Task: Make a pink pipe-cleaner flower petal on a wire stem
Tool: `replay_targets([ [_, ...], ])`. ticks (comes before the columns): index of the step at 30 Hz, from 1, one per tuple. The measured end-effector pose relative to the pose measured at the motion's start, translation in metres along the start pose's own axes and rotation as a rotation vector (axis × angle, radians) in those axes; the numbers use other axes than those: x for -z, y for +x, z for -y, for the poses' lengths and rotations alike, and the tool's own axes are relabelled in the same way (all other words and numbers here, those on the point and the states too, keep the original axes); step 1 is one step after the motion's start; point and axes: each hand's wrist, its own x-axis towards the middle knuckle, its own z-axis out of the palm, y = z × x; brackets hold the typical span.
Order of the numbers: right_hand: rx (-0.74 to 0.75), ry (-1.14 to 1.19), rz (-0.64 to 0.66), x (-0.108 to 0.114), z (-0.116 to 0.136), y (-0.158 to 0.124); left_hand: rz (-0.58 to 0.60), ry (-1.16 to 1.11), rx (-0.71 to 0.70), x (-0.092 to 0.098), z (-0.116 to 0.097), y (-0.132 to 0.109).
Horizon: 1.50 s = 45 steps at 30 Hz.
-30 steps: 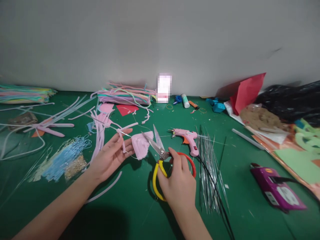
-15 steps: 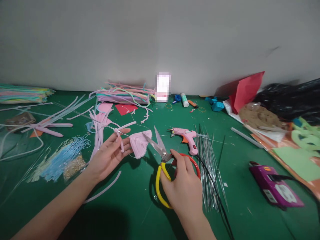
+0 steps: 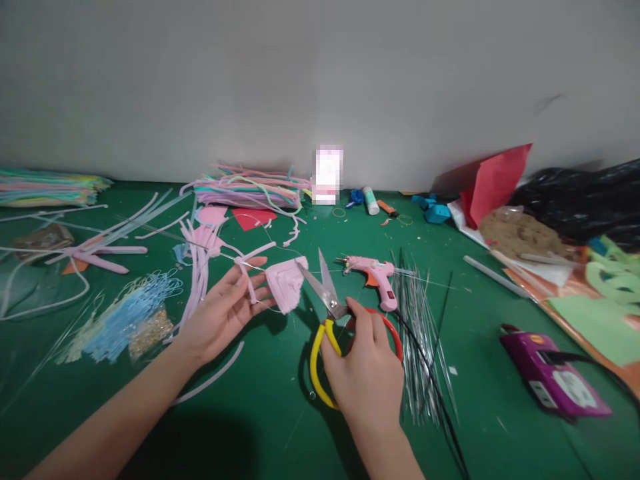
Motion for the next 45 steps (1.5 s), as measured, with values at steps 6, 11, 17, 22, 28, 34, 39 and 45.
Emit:
replay_targets([
  [6, 0.039, -0.077, 0.006, -0.008, -0.003, 0.003, -0.016, -0.023, 0.067, -0.002, 0.001, -0.002],
  [11, 0.120, -0.037, 0.040, -0.011, -0.008, 0.003, -0.020, -0.025, 0.087, -0.001, 0.001, -0.001],
  [17, 0.146, -0.022, 0.043, -0.010, -0.018, 0.006, -0.068, -0.108, 0.158, 0.000, 0.001, -0.005],
  [22, 0.273, -0.102, -0.059, -0.003, -0.030, 0.017, -0.050, 0.174, 0.581, 0.014, -0.020, -0.042],
  [28, 0.434, -0.197, -0.172, -0.001, -0.042, 0.036, 0.210, 0.836, 0.514, 0.001, -0.090, -0.043],
  [34, 0.456, -0.193, -0.126, 0.002, -0.049, 0.060, 0.110, 0.992, -0.189, -0.032, -0.110, 0.067],
  [39, 0.248, -0.021, -0.009, 0.003, -0.057, 0.054, 0.343, 1.593, 0.190, -0.029, -0.065, 0.128],
  [45, 0.146, 0.056, 0.122, -0.003, -0.061, 0.036, 0.227, 1.741, 0.172, -0.027, -0.012, 0.119],
])
